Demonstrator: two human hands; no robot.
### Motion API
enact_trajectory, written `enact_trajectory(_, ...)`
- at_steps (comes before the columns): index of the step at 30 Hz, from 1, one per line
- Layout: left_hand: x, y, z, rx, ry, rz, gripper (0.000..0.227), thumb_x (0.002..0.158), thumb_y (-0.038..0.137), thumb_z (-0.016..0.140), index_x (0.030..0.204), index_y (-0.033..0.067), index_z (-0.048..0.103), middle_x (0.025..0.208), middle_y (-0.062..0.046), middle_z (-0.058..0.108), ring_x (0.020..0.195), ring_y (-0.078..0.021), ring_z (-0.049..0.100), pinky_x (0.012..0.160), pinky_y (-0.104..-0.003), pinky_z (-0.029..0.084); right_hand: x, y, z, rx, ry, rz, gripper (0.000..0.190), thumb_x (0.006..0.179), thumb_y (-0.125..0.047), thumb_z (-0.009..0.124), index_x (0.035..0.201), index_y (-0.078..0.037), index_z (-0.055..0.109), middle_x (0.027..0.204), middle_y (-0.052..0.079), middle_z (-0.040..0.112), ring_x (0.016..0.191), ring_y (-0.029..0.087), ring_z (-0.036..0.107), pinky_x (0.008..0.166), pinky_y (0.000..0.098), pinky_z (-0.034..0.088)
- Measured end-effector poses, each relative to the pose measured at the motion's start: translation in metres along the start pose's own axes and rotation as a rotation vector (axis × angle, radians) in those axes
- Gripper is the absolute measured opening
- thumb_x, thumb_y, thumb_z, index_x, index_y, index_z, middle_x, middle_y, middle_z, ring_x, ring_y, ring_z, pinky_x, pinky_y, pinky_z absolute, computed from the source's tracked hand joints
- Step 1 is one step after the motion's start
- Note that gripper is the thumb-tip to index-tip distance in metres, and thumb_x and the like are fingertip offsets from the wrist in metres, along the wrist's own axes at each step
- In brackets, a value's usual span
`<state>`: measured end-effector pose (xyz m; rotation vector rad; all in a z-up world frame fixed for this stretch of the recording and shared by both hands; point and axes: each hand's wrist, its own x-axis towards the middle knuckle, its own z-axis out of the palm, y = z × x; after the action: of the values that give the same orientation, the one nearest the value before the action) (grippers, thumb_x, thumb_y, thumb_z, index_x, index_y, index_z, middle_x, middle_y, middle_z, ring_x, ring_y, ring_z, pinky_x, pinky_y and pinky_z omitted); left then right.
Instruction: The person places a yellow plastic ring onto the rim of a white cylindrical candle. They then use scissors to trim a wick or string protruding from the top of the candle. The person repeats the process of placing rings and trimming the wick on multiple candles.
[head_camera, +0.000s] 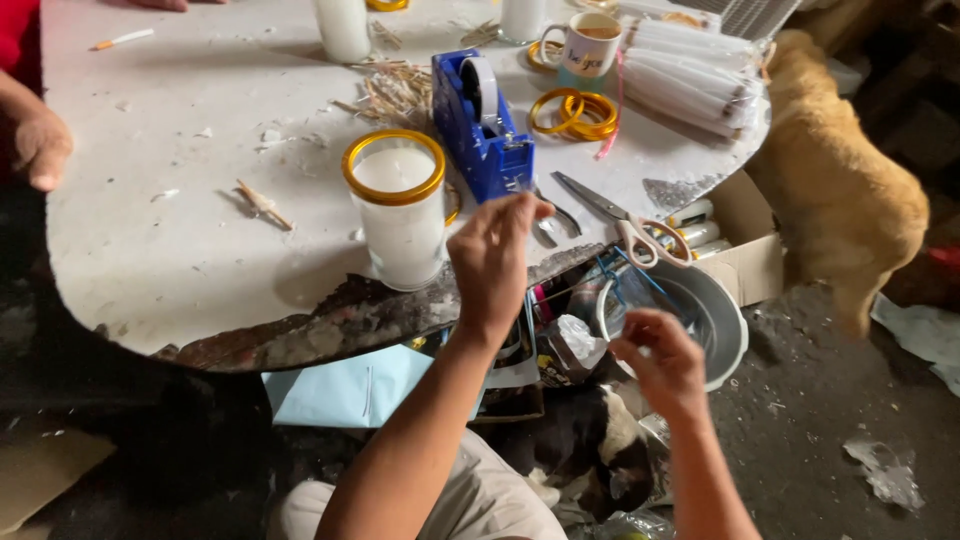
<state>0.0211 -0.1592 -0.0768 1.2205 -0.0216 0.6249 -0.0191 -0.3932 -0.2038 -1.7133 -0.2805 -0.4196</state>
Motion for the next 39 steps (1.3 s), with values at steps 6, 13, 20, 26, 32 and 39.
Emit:
enact_trajectory(6, -0.023, 0.067, -0.062, 0.053, 0.151, 0.399, 0.010, 0.103, 0.009, 0.061, 0.100, 0.0038, 0.069, 0.096, -0.012, 0.076, 0.095, -0.0224, 0.074, 0.094, -0.038, 0.060, 0.045, -0.107, 0.020, -0.247, -0.103, -0.391, 0.028, 0.084, 0.007, 0.083, 0.109, 0.004, 0.072, 0.084, 0.012, 0.072, 0.070, 0.016, 0.066, 0.068, 0.0290, 0.056)
enact_trajectory(13, 0.024, 0.058, -0.111, -0.017, 0.322, 0.443, 0.009, 0.104, 0.017, 0.061, 0.101, 0.0093, 0.060, 0.104, -0.007, 0.066, 0.093, -0.0165, 0.060, 0.085, -0.030, 0.055, 0.087, -0.163, 0.052, -0.501, -0.252, -0.745, 0.010, 0.098, 0.000, 0.080, 0.103, 0.000, 0.072, 0.085, 0.007, 0.070, 0.070, 0.016, 0.059, 0.073, 0.0304, 0.050)
enact_trajectory(20, 0.073, 0.022, -0.120, -0.308, 0.130, 0.231, 0.008, 0.098, 0.015, 0.066, 0.098, 0.0091, 0.060, 0.116, -0.018, 0.074, 0.111, -0.0228, 0.070, 0.091, -0.030, 0.054, 0.097, -0.163, 0.057, -0.512, -0.255, -0.720, 0.010, 0.098, -0.001, 0.081, 0.104, -0.001, 0.073, 0.090, 0.008, 0.073, 0.071, 0.014, 0.064, 0.073, 0.0282, 0.054)
enact_trajectory(26, 0.090, 0.025, -0.115, -0.338, 0.154, 0.004, 0.011, 0.088, 0.003, 0.074, 0.090, 0.0072, 0.064, 0.097, -0.016, 0.076, 0.088, -0.0238, 0.072, 0.080, -0.036, 0.063, 0.097, -0.157, 0.058, -0.478, -0.298, -0.711, 0.012, 0.096, -0.003, 0.081, 0.104, -0.002, 0.073, 0.089, 0.007, 0.073, 0.071, 0.013, 0.065, 0.072, 0.0270, 0.054)
enact_trajectory(32, 0.039, 0.035, -0.099, 0.379, 0.080, 0.933, 0.044, 0.102, -0.012, 0.046, 0.144, 0.0019, 0.046, 0.152, -0.019, 0.045, 0.144, -0.0338, 0.051, 0.123, -0.044, 0.057, 0.083, -0.157, 0.061, -0.408, -0.346, -0.742, 0.021, 0.091, -0.010, 0.080, 0.107, -0.001, 0.070, 0.084, 0.007, 0.072, 0.061, 0.010, 0.065, 0.059, 0.0246, 0.057)
enact_trajectory(39, 0.030, 0.029, -0.093, 0.785, 0.017, 0.774, 0.030, 0.100, 0.020, 0.078, 0.116, 0.0060, 0.056, 0.157, -0.032, 0.034, 0.139, -0.0466, 0.056, 0.111, -0.046, 0.052, 0.049, -0.169, 0.071, -0.336, -0.298, -0.764, 0.044, 0.088, -0.010, 0.083, 0.123, 0.003, 0.059, 0.091, 0.007, 0.069, 0.053, 0.006, 0.043, 0.056, 0.0237, 0.049)
